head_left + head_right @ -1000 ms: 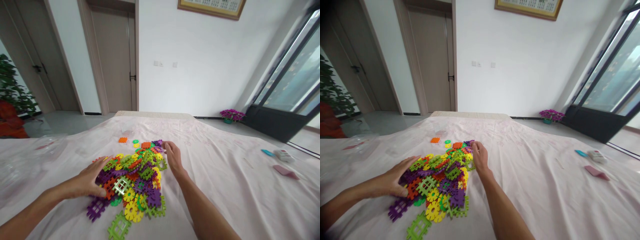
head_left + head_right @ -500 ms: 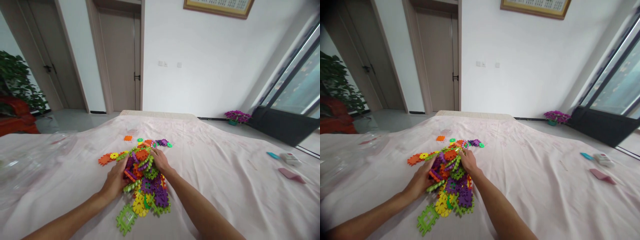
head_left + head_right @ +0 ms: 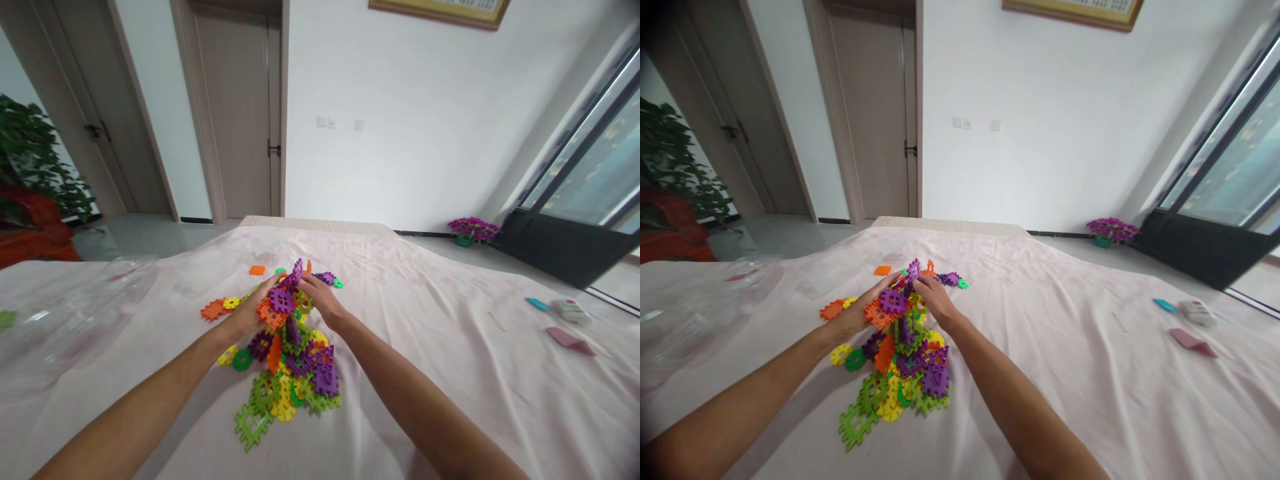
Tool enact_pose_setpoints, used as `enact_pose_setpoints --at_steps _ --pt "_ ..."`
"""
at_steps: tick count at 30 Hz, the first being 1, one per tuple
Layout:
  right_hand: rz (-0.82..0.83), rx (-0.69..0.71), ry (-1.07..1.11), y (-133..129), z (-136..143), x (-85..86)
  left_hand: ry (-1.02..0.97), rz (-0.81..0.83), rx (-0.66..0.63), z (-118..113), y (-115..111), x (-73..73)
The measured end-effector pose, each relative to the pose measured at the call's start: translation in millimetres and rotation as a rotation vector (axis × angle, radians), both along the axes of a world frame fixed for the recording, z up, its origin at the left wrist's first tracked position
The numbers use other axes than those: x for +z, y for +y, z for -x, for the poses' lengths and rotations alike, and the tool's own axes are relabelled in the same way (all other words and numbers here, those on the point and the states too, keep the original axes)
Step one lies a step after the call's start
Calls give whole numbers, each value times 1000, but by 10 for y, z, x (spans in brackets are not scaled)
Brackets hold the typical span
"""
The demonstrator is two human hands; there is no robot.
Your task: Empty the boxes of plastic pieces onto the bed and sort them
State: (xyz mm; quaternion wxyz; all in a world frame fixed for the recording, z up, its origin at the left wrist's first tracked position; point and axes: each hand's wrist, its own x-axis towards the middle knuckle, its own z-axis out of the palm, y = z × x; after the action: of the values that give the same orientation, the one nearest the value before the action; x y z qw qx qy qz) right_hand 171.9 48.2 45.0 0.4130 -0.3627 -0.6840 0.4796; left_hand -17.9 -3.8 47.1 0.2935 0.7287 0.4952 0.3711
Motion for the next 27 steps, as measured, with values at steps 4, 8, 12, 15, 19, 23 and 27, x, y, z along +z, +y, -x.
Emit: enact_pose_setpoints --at_steps 4,8,12,15,19,23,27 --pt "-21 156 -284 -175 -573 71 228 87 -3 384 -365 -152" --pt "-104 380 -574 -516 -977 -159 412 131 -54 508 -868 -584" --pt "-297 303 -671 -816 -936 -438 484 65 64 293 -1101 -882" --pt "-411 209 -641 -875 -743 -580 405 -85 126 97 -1018 -906" --pt "-452 1 -389 -812 -485 -701 239 -190 159 -80 -747 -813" --pt "-159 -110 -9 -681 -233 -720 -44 -140 230 -242 -454 -740" --pt "109 -102 317 -468 -12 -510 -362 -53 273 -348 -115 -581"
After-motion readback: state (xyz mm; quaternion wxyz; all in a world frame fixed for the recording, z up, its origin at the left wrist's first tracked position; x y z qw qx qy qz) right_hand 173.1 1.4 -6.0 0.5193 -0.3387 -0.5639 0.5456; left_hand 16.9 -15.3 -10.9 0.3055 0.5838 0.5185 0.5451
